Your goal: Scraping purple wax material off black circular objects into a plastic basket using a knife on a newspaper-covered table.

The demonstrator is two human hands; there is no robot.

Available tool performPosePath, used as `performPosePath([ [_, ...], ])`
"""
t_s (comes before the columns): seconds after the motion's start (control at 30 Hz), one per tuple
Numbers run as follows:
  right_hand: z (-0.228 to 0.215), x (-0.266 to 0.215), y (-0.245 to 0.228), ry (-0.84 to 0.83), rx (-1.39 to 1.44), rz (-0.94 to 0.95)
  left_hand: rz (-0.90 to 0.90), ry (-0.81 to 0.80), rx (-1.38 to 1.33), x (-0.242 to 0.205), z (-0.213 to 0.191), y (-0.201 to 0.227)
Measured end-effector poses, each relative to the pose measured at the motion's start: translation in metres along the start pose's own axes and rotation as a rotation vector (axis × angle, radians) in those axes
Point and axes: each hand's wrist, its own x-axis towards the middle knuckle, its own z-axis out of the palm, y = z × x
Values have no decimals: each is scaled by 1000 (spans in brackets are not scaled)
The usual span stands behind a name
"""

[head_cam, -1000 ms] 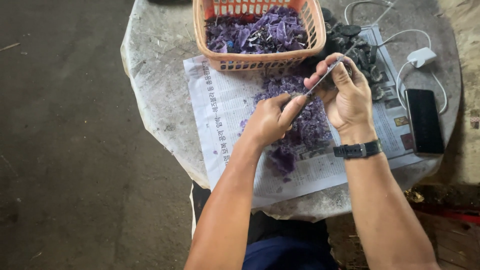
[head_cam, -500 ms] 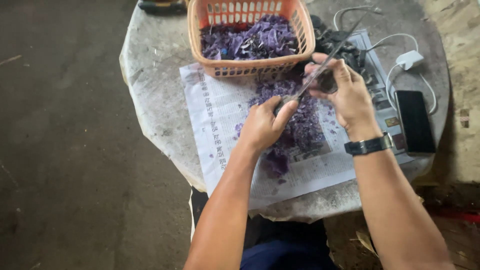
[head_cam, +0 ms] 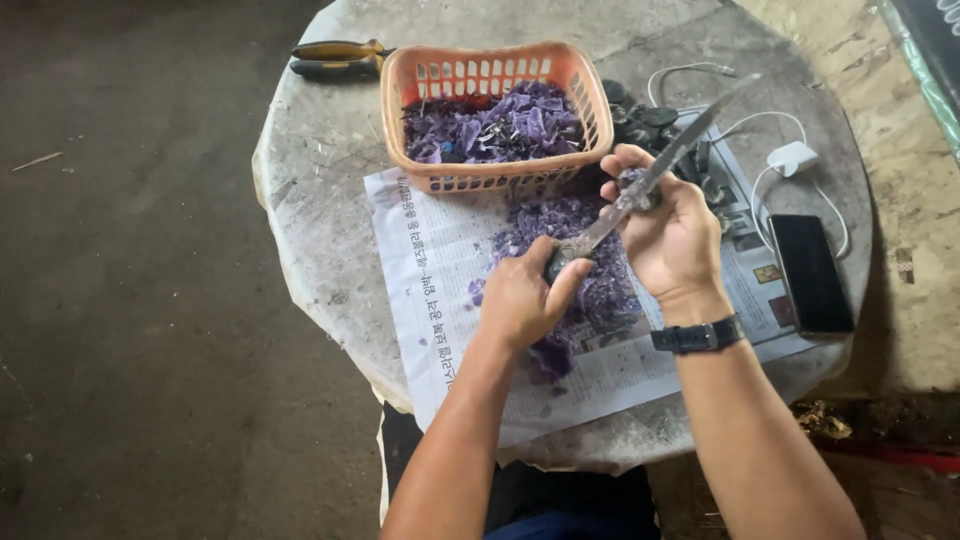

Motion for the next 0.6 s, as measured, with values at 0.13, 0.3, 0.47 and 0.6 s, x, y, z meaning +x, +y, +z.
performPosePath([
  [0.13, 16, -6, 6, 23, 91, -25, 3, -2, -1, 0, 0, -3],
  [0.3, 25, -6, 8, -26, 113, -71, 7, -19, -19, 1, 0, -4],
  [0.47, 30, -9, 9, 24, 15, -104, -5, -13, 57, -1, 1, 1],
  [0.6, 40, -9, 8, 118, -45, -173, -10, -11, 118, 2, 3, 4],
])
